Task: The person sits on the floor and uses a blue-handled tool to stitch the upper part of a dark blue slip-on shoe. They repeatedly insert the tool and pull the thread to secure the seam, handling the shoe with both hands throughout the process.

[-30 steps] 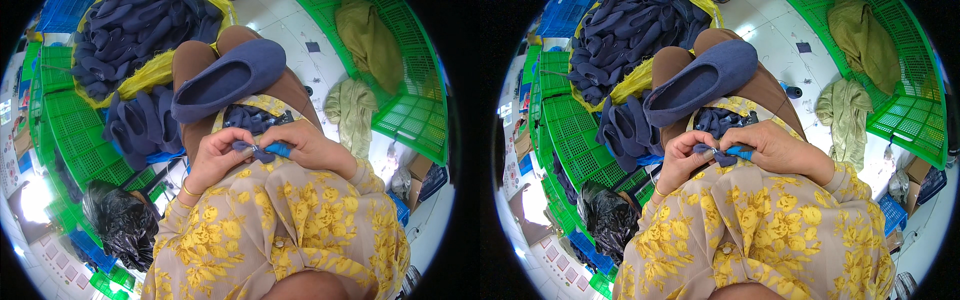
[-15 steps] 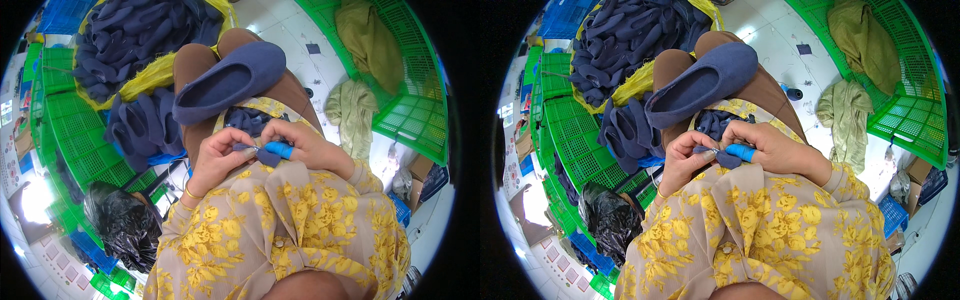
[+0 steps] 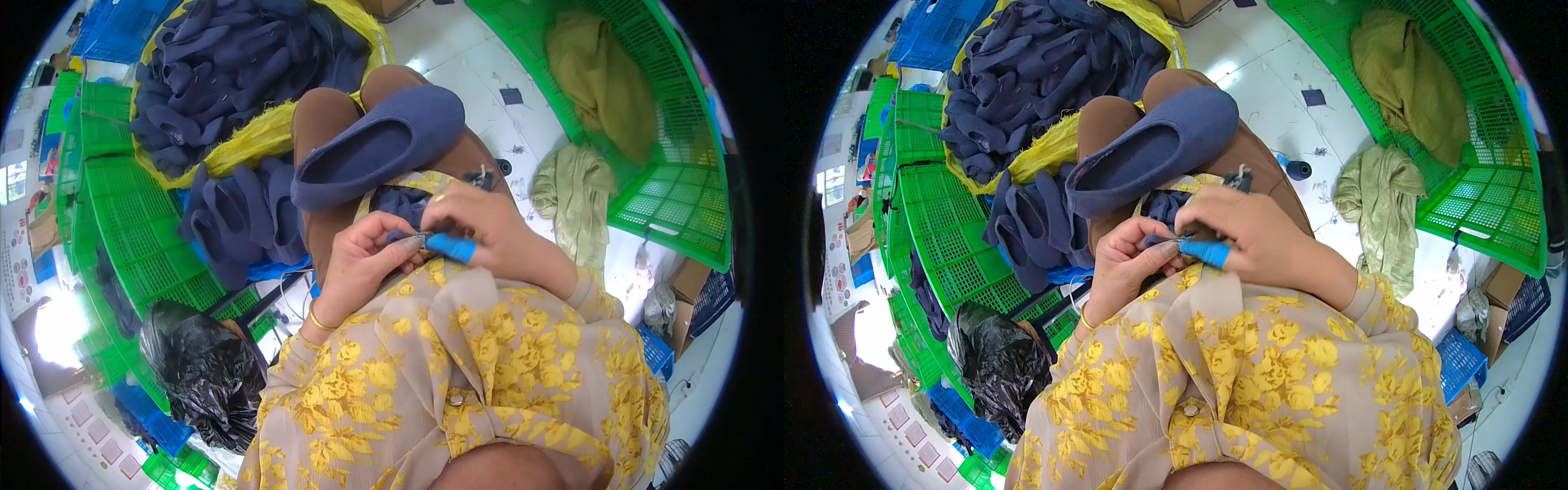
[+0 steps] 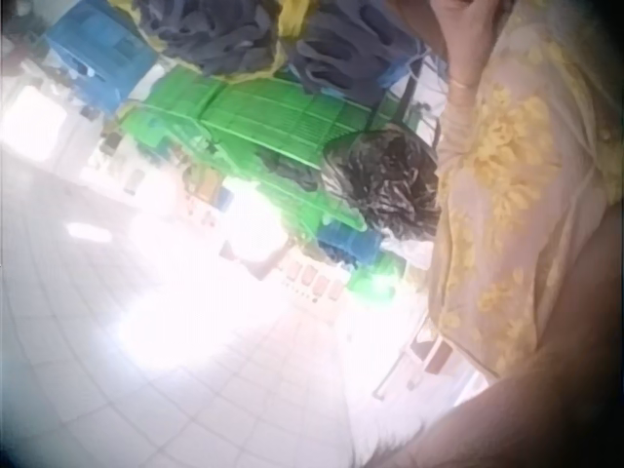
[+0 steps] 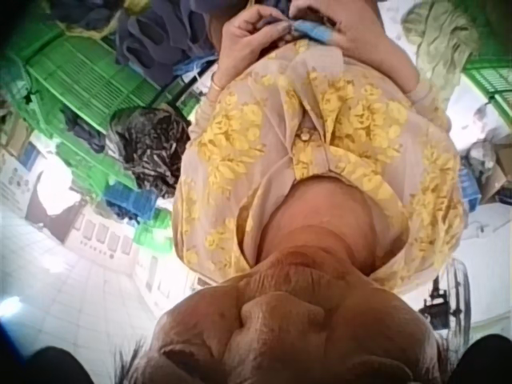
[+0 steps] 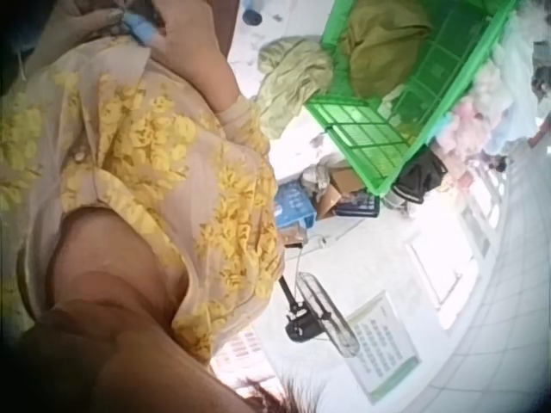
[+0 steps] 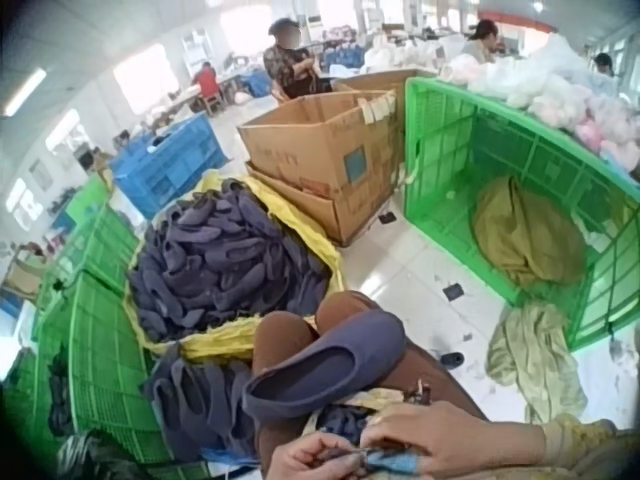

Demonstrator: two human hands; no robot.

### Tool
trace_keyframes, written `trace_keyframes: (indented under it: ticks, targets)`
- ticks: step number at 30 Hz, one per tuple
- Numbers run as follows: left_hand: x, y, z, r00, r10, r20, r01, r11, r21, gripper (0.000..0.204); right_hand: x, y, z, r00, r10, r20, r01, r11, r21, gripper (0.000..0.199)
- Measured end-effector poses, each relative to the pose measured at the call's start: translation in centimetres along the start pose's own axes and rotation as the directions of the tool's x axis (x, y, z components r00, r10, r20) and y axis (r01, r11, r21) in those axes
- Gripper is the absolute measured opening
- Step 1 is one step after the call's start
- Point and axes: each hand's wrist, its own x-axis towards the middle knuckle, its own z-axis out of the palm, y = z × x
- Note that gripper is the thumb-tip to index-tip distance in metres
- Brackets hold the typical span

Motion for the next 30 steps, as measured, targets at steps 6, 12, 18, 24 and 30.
trace_keyframes:
  ticks: [6, 12, 18, 24, 30]
  targets:
    - [0.1, -0.1, 0.3, 1.0, 0.03, 0.004, -0.03, 0.997, 0.067, 0.013, -0.2, 0.1, 0.9, 0.993, -0.118, -0.023, 0.108, 0.961, -0.253, 0.032]
    - [0.8, -0.8, 0.3, 0.986, 0.152, 0.066, -0.165, 0.934, 0.317, 0.015, -0.2, -0.9, 1.3, 0.953, -0.275, -0.127, 0.243, 0.944, -0.226, 0.031]
    - [0.3, 0.6, 0.7, 1.0, 0.002, 0.0, -0.002, 0.974, 0.226, 0.014, -0.7, -2.1, -2.5, 0.853, 0.444, -0.275, 0.015, 0.505, 0.863, 0.01]
    - [0.5, 1.6, 0.5, 0.998, 0.052, -0.026, -0.042, 0.952, 0.303, 0.012, -9.0, -1.5, -18.4, 0.7, 0.382, -0.603, 0.536, 0.277, 0.798, 0.02]
    - [1.1, 1.5, 1.0, 0.993, 0.113, -0.026, -0.1, 0.946, 0.309, 0.008, -22.2, 2.0, -31.5, 0.181, 0.253, -0.95, 0.494, 0.812, 0.31, 0.016]
